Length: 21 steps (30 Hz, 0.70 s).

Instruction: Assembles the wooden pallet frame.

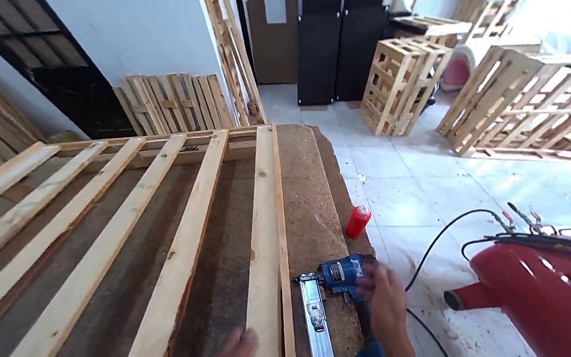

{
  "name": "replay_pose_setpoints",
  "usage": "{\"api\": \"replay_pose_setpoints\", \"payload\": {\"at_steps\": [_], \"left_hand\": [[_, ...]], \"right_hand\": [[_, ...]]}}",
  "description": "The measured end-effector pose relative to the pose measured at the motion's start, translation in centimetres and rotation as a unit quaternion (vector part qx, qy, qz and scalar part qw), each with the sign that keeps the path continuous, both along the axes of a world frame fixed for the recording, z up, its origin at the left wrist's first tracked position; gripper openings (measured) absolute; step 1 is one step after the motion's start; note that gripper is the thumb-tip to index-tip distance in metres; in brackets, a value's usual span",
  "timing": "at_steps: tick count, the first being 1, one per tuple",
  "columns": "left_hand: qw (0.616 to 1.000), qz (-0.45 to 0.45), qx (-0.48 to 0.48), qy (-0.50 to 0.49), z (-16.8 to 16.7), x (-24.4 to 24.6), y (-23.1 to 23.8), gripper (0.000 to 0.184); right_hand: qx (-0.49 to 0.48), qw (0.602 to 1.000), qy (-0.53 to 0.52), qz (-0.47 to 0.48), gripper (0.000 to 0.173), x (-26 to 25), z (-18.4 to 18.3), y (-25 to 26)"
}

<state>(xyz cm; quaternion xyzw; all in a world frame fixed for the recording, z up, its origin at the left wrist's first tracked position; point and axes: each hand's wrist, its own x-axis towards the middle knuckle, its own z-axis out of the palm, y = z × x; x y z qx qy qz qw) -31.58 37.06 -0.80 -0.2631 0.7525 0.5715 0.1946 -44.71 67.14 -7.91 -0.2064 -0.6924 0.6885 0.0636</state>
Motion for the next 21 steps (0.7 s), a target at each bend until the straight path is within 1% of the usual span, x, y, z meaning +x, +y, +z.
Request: {"api": "replay_pose_setpoints", "payload": {"at_steps": [1,2,3,5,6,7,8,9,10,11,12,13,14,15,17,18,19,20,21], "left_hand": [[0.999,0.047,0.022,0.014,-0.5,-1.3,0.6,0.051],[0.997,0.078,0.024,0.017,-1.1,-2.6,1.2,0.054],[0.996,0.091,0.011,0.017,-1.8,-3.6,1.6,0.057],[0.996,0.079,-0.029,0.012,-2.9,-4.9,1.8,0.065],[0.996,0.077,-0.033,0.013,-3.3,-5.0,1.8,0.068],[0.996,0.091,-0.008,0.015,-3.3,-5.0,1.7,0.070],[0.992,0.115,0.040,0.018,-3.2,-5.0,1.6,0.071],[0.982,0.132,0.133,0.022,-3.2,-5.0,1.4,0.072],[0.958,0.123,0.259,0.026,-3.1,-4.9,1.0,0.073],[0.911,0.087,0.402,0.026,-3.2,-4.8,0.3,0.077],[0.848,0.034,0.528,0.028,-3.6,-4.9,-0.4,0.081],[0.796,-0.014,0.604,0.034,-4.0,-5.1,-0.8,0.081],[0.780,-0.041,0.622,0.050,-4.0,-5.3,-1.0,0.083],[0.790,-0.047,0.607,0.073,-3.7,-5.5,-1.4,0.089],[0.829,0.007,0.539,0.149,-2.3,-5.7,-2.1,0.091],[0.841,0.044,0.506,0.187,-1.8,-5.9,-2.8,0.096],[0.845,0.073,0.490,0.203,-1.3,-6.0,-3.6,0.101],[0.847,0.087,0.485,0.202,-0.9,-6.1,-4.4,0.095],[0.852,0.095,0.477,0.194,-0.9,-6.2,-4.9,0.077]], "right_hand": [[0.010,0.999,0.006,0.046,0.045,3.2,1.2,-1.6],[0.019,0.996,0.014,0.090,0.042,6.2,2.3,-3.2],[0.028,0.991,0.023,0.129,0.037,8.7,3.3,-4.6],[0.067,0.976,0.070,0.195,0.030,12.3,4.4,-6.8],[0.092,0.965,0.094,0.226,0.028,13.4,4.8,-7.7],[0.121,0.953,0.119,0.249,0.028,14.1,5.2,-8.5],[0.152,0.942,0.133,0.267,0.030,14.7,5.5,-9.2],[0.180,0.933,0.131,0.284,0.034,15.0,6.1,-9.8],[0.202,0.924,0.120,0.304,0.039,15.2,6.9,-10.5],[0.216,0.915,0.105,0.324,0.044,15.2,7.7,-11.2],[0.232,0.906,0.100,0.340,0.048,15.1,8.2,-12.1],[0.250,0.895,0.101,0.354,0.052,15.0,8.5,-12.9],[0.272,0.884,0.104,0.367,0.057,14.9,8.6,-13.8],[0.295,0.872,0.100,0.378,0.063,14.6,8.7,-14.6],[0.332,0.853,0.080,0.394,0.070,14.4,8.8,-16.0],[0.352,0.841,0.071,0.404,0.072,14.5,8.8,-16.6],[0.373,0.827,0.069,0.416,0.075,14.5,8.7,-17.2],[0.394,0.810,0.070,0.429,0.075,14.6,8.4,-17.9],[0.420,0.790,0.076,0.440,0.076,14.6,8.0,-18.5]]}}
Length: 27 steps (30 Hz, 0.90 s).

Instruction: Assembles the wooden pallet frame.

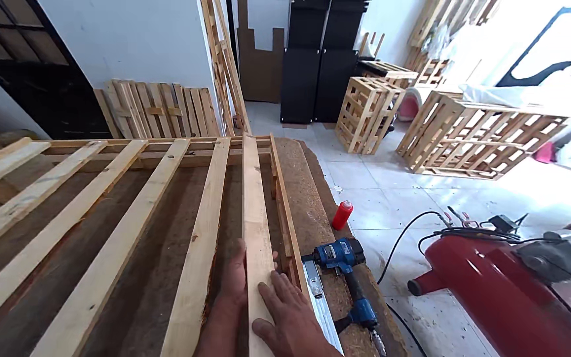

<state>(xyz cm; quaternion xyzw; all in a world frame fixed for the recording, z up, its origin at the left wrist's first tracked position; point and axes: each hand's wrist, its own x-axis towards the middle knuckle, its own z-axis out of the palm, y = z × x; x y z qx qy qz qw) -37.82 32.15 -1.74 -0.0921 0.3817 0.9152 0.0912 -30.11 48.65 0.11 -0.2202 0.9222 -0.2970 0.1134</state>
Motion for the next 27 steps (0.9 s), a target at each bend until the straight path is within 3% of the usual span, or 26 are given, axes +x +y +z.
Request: {"api": "replay_pose_setpoints", "payload": {"at_steps": [2,4,12,27], "left_hand": [[0.995,0.013,-0.084,-0.048,-0.1,-0.3,0.2,0.043],[0.985,0.004,-0.156,-0.069,-0.2,-0.6,1.0,0.035],[0.963,-0.027,-0.258,-0.071,-1.5,-1.0,2.1,0.044],[0.938,-0.075,-0.329,-0.074,-2.9,-2.4,3.4,0.048]], "right_hand": [[0.061,0.998,0.023,0.024,0.075,-0.1,-0.2,-0.3],[0.112,0.993,0.033,0.031,0.074,-0.4,0.0,0.3],[0.146,0.989,-0.003,0.008,0.084,-0.2,-0.4,2.1],[0.145,0.988,0.017,-0.040,0.081,-0.2,-2.2,2.7]]}}
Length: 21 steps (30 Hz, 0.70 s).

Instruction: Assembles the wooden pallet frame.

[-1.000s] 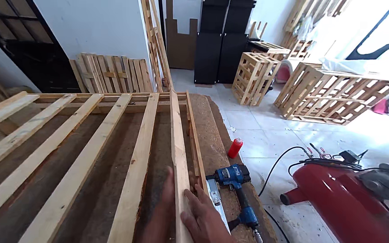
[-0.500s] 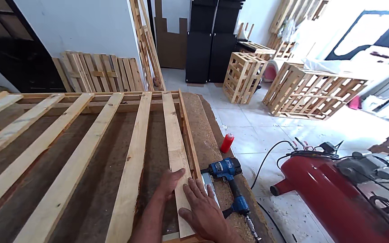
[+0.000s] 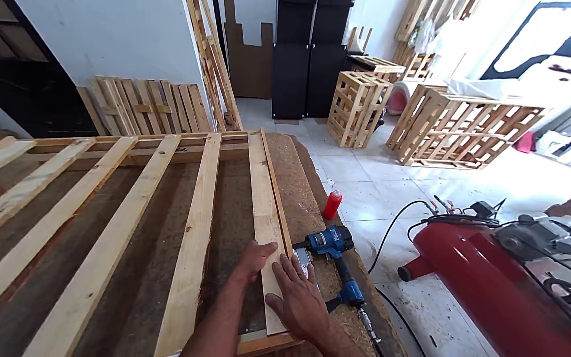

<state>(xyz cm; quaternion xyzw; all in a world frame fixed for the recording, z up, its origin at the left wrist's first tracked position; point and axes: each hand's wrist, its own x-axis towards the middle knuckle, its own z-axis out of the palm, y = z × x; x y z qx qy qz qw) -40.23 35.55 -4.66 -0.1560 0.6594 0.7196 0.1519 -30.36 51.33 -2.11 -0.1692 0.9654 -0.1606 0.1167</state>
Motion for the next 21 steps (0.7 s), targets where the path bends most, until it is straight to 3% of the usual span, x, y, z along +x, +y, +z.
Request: {"api": "replay_pose_setpoints", "payload": {"at_steps": [8,11,14,17,21], "left_hand": [[1.000,-0.004,-0.027,-0.009,-2.0,0.3,0.8,0.055],[0.998,-0.010,-0.062,-0.019,-1.5,0.8,1.0,0.055],[0.995,-0.026,-0.091,-0.039,-1.3,1.3,1.1,0.058],[0.995,-0.018,-0.088,-0.047,-2.1,0.8,1.0,0.061],[0.996,-0.009,-0.065,-0.054,-2.4,0.6,1.0,0.062]], "right_hand": [[0.055,0.998,-0.007,0.002,0.076,0.4,-0.3,-0.4],[0.055,0.998,-0.041,0.014,0.065,0.3,0.4,-0.6],[-0.042,0.998,-0.053,0.004,0.042,0.7,0.7,0.5],[-0.106,0.994,-0.005,-0.016,0.034,0.9,1.3,2.1],[-0.003,0.999,-0.011,0.039,0.031,0.5,1.2,2.6]]}}
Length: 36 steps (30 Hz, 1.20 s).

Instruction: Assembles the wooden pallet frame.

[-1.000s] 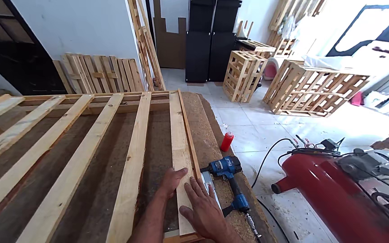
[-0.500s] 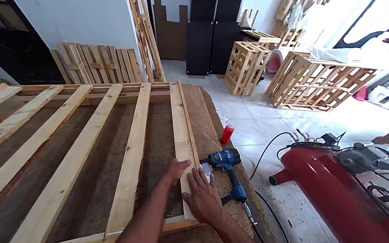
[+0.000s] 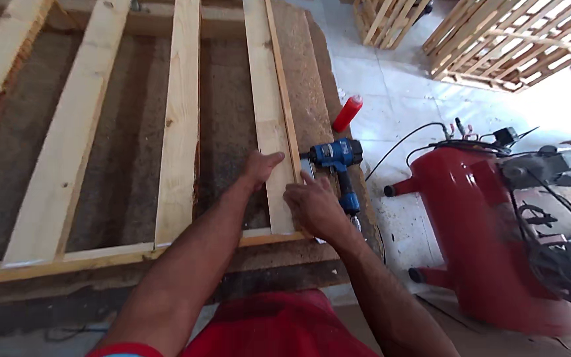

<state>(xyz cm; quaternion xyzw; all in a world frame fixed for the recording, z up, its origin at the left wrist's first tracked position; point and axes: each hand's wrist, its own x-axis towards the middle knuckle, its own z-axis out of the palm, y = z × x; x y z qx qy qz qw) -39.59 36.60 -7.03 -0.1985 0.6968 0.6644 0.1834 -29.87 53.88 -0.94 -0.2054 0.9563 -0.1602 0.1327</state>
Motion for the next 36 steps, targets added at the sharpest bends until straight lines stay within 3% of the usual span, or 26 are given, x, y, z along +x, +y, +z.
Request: {"api": "replay_pose_setpoints", "payload": {"at_steps": [4,7,10,14,18,20,22,24,26,27,29,32,34,36], "left_hand": [[0.998,0.020,0.043,0.032,-0.1,-0.3,-0.1,0.057],[0.996,0.032,0.065,0.055,-0.3,-0.1,0.5,0.049],[0.997,0.044,0.041,0.053,-0.9,-0.3,0.5,0.056],[0.986,0.029,-0.137,0.087,2.0,0.3,-0.2,0.091],[0.932,0.038,-0.318,0.167,9.1,3.0,-4.9,0.079],[0.880,-0.007,-0.461,0.116,10.0,4.0,-8.4,0.084],[0.834,-0.042,-0.550,0.001,9.1,4.2,-11.2,0.102],[0.802,-0.087,-0.582,-0.100,6.8,3.9,-12.5,0.115],[0.791,-0.107,-0.589,-0.124,6.1,3.5,-12.6,0.116],[0.801,-0.117,-0.574,-0.124,6.6,3.4,-12.8,0.114],[0.866,-0.120,-0.478,-0.091,8.1,3.4,-13.7,0.107],[0.981,-0.038,-0.188,0.012,10.2,3.8,-15.8,0.074],[0.998,0.007,0.036,0.056,10.8,4.5,-17.2,0.056],[0.984,0.014,0.167,0.061,10.2,4.8,-19.0,0.055]], "right_hand": [[0.079,0.997,0.001,0.024,0.022,-0.2,1.0,-1.1],[0.100,0.995,-0.004,0.015,0.024,-0.1,1.1,-1.2],[0.103,0.994,0.022,0.012,0.028,-0.2,1.1,-1.4],[0.151,0.986,-0.071,0.007,0.038,-0.8,2.6,-2.3],[0.118,0.988,-0.100,-0.001,0.034,-1.1,2.7,-2.3],[0.093,0.990,-0.107,-0.009,0.035,-1.0,2.3,-1.8],[0.078,0.991,-0.111,-0.019,0.039,-0.9,2.2,-1.8],[0.075,0.991,-0.103,-0.027,0.045,-0.5,2.5,-2.5],[0.052,0.995,-0.073,-0.034,0.050,0.1,3.2,-4.0],[0.023,0.998,-0.058,-0.032,0.050,0.4,3.5,-4.9],[-0.049,0.997,-0.061,-0.017,0.052,1.0,4.0,-6.8],[-0.175,0.972,-0.153,-0.013,0.065,0.9,4.5,-10.1],[-0.254,0.942,-0.217,-0.034,0.073,0.8,3.5,-12.9],[-0.280,0.927,-0.247,-0.049,0.076,0.6,2.6,-15.6]]}}
